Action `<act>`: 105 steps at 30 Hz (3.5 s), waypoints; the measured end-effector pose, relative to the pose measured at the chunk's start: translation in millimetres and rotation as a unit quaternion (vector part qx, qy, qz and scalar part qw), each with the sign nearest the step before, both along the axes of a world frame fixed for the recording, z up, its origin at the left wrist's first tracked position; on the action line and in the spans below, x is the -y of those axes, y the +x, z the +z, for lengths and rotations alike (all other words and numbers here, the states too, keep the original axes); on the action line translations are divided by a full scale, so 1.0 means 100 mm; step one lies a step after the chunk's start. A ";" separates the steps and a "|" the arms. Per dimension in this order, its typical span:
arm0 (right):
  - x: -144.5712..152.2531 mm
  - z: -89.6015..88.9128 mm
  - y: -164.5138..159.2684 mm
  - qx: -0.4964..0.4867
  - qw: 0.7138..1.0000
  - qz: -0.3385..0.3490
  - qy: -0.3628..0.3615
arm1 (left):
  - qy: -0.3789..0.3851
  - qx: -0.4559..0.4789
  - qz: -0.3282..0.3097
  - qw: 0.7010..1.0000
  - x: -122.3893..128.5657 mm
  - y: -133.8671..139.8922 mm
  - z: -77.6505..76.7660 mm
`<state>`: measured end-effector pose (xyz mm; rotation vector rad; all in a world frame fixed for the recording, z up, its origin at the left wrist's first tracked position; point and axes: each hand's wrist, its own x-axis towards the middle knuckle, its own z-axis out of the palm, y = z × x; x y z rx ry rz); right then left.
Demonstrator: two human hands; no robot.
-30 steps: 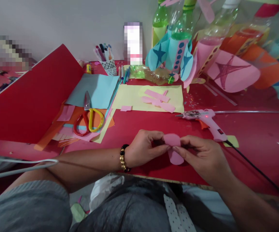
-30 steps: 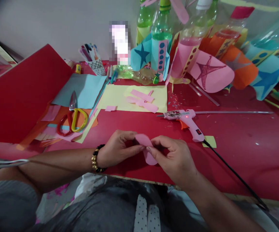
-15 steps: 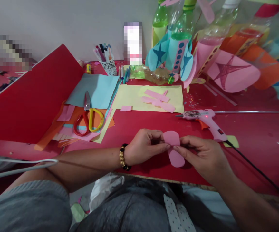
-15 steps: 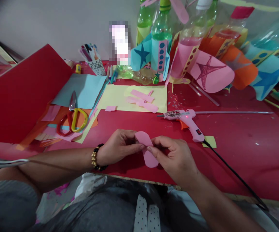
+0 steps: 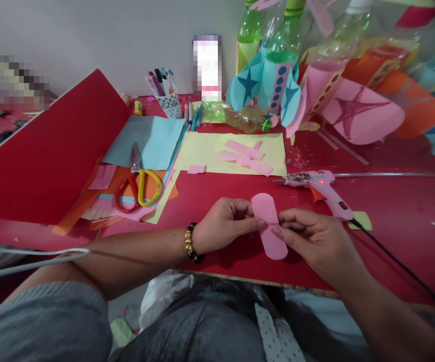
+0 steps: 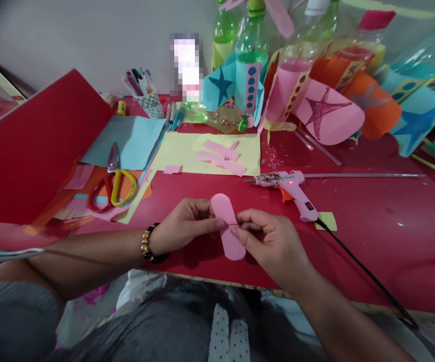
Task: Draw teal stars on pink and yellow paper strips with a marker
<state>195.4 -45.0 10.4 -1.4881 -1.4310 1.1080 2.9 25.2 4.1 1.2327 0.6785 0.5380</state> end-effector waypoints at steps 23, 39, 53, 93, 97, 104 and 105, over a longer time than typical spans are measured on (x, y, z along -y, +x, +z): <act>0.00 0.03 0.01 0.059 0.998 0.006 0.019 | 0.017 -0.005 -0.005 1.000 0.00 0.00 0.00; 0.00 0.03 0.01 0.075 0.997 0.003 0.028 | 0.007 -0.006 -0.004 1.000 0.01 0.00 -0.01; 0.00 0.07 -0.03 0.101 0.990 0.039 0.088 | 0.152 -0.048 0.000 0.987 0.06 -0.02 0.05; -0.01 0.03 0.02 -0.089 0.991 -0.012 -0.094 | 0.000 0.000 0.011 1.000 -0.02 0.00 0.02; 0.00 0.05 0.01 -0.059 0.995 0.011 -0.080 | 0.058 -0.020 0.006 0.998 0.00 -0.01 0.01; 0.02 0.09 -0.01 0.062 0.995 0.064 0.036 | 0.293 -0.104 -0.012 0.950 0.07 -0.07 0.07; 0.02 0.10 -0.01 0.070 0.994 0.068 0.043 | 0.294 -0.109 -0.016 0.949 0.07 -0.07 0.08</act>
